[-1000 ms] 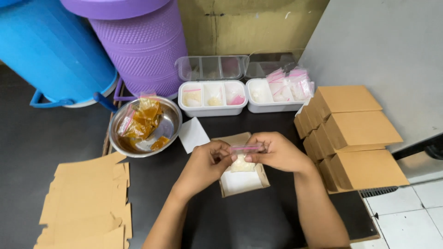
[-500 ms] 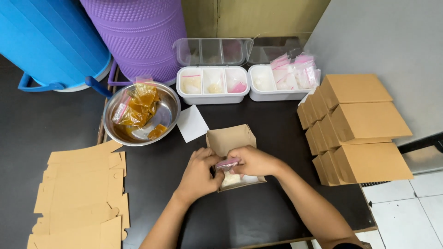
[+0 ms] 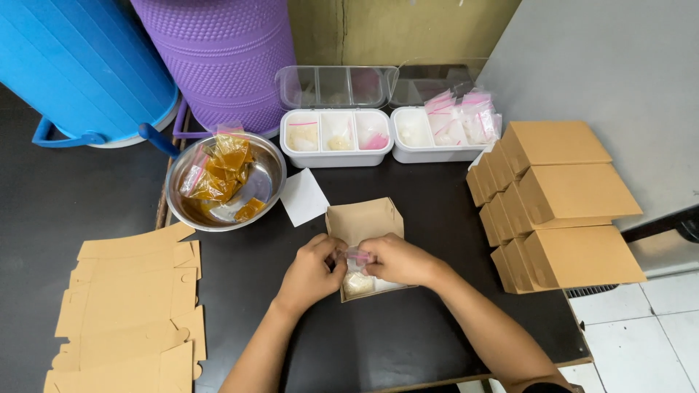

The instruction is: Folding a cardboard food box and placing a napkin and a seasoning packet inside.

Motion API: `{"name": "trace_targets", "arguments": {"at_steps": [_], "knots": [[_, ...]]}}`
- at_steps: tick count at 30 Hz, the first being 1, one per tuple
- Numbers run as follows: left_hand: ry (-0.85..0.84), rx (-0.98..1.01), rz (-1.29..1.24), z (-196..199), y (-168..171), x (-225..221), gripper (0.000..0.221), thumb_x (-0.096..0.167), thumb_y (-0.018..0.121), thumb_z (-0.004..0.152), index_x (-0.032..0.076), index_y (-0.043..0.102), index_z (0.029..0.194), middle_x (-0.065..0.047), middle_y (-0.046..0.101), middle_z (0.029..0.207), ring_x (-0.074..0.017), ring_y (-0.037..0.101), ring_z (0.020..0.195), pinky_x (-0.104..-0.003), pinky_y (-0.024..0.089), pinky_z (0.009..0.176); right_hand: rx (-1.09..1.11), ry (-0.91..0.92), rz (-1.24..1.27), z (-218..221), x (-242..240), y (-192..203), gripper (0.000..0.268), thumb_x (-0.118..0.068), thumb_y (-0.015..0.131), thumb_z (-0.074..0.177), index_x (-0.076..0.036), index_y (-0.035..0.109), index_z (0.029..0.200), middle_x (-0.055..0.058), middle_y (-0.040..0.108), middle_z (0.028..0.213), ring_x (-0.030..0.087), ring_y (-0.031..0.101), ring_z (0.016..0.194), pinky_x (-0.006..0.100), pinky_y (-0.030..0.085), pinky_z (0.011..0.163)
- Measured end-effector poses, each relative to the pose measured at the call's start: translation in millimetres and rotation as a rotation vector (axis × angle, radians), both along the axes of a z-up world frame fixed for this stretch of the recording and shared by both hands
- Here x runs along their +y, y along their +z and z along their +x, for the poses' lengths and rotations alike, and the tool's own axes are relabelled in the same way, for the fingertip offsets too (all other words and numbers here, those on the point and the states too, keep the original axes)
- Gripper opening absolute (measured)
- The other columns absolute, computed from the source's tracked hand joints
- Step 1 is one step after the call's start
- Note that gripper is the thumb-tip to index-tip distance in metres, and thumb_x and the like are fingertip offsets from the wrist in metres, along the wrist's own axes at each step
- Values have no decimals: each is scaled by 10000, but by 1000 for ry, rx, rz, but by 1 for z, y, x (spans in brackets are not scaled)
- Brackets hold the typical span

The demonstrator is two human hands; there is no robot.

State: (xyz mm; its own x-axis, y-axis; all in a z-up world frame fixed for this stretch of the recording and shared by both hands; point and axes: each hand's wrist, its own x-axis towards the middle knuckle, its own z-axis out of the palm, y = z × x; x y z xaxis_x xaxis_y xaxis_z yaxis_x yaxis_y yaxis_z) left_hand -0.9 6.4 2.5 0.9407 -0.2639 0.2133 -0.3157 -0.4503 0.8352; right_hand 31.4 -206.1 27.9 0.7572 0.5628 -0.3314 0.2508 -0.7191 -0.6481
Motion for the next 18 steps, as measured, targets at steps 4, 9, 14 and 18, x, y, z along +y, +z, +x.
{"name": "trace_targets", "arguments": {"at_steps": [4,9,14,18], "knots": [[28,-61,21,-1,2,0,243,-8,710,779,-10,738,1020,-135,635,790,-279,708,706,-350,601,599,-110,22,-202,-5,8,-6,230,-249,705,880,-108,696,1060,115,779,921,333,759,914,452,610,759],[53,-91,33,-2,5,-3,253,-8,710,811,-6,728,1064,-133,643,857,-273,711,747,-361,609,634,-288,-32,-358,-10,4,-4,263,-322,703,875,-152,690,1074,109,779,865,346,766,865,450,616,749],[67,-141,118,-3,8,-3,156,37,720,816,46,753,969,-80,624,779,-289,694,742,-385,603,632,-615,31,-276,-23,9,10,105,-257,638,923,-224,695,1004,45,769,781,278,766,767,417,599,681],[87,-157,168,0,-5,-4,135,89,742,820,88,764,953,-51,622,771,-249,690,768,-356,593,662,-503,101,-336,-16,5,-1,88,-267,649,911,-231,725,936,27,755,721,288,762,747,408,591,683]]}}
